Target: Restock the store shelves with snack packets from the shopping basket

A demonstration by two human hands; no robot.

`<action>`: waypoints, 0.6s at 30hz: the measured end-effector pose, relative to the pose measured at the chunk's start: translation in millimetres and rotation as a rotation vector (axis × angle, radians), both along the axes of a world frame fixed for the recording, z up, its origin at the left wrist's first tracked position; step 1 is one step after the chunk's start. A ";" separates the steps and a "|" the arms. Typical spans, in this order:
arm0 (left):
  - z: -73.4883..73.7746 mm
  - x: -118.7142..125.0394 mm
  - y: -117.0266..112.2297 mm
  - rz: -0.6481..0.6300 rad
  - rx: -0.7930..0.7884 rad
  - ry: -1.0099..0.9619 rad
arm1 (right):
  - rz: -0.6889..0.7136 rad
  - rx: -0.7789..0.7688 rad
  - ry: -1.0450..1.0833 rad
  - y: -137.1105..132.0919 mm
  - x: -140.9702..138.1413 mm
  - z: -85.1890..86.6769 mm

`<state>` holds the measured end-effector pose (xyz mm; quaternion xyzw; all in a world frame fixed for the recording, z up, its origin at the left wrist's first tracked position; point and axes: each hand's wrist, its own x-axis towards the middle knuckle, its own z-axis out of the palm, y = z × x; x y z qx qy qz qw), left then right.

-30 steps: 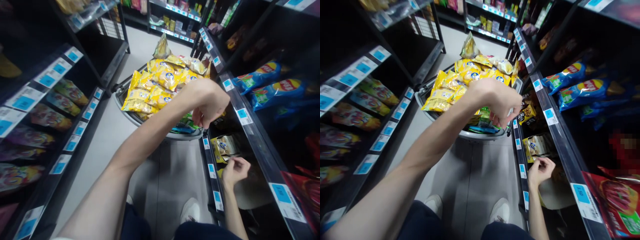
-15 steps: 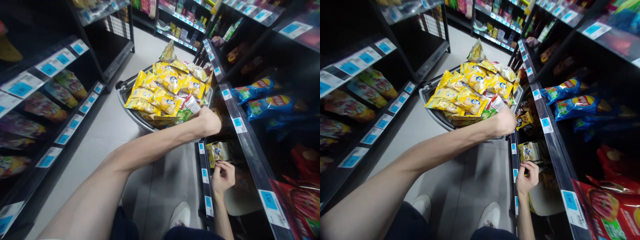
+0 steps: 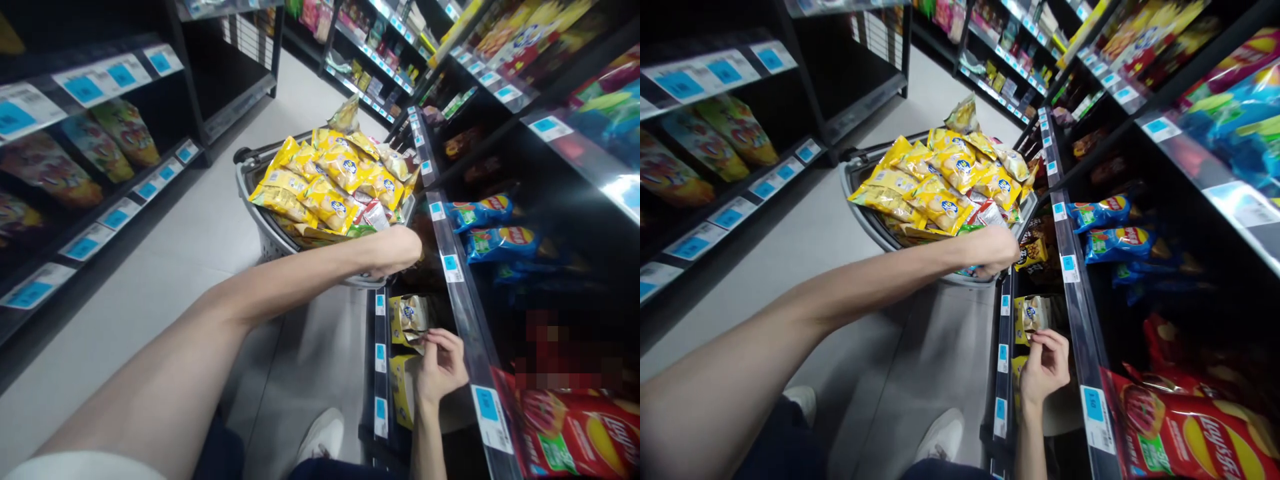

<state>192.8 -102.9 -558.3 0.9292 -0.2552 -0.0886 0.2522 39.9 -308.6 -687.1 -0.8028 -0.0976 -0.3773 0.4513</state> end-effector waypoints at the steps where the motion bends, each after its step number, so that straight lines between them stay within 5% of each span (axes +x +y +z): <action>1: 7.2 -1.3 11.5 -0.035 0.037 0.036 | 0.028 0.011 0.021 5.3 0.9 11.6; 5: 40.7 -3.1 63.5 -0.332 0.070 0.098 | 0.205 0.032 0.274 30.0 12.6 56.3; 9: 69.2 -6.9 97.5 -0.425 -0.190 0.001 | 0.495 0.139 0.579 59.4 28.9 81.6; 14: 78.0 -10.0 113.0 -0.478 -0.312 -0.099 | 0.725 0.246 0.755 103.7 38.0 95.8; 18: 75.2 -4.3 127.7 -0.508 -0.399 -0.159 | 0.760 0.418 0.828 137.3 47.5 109.8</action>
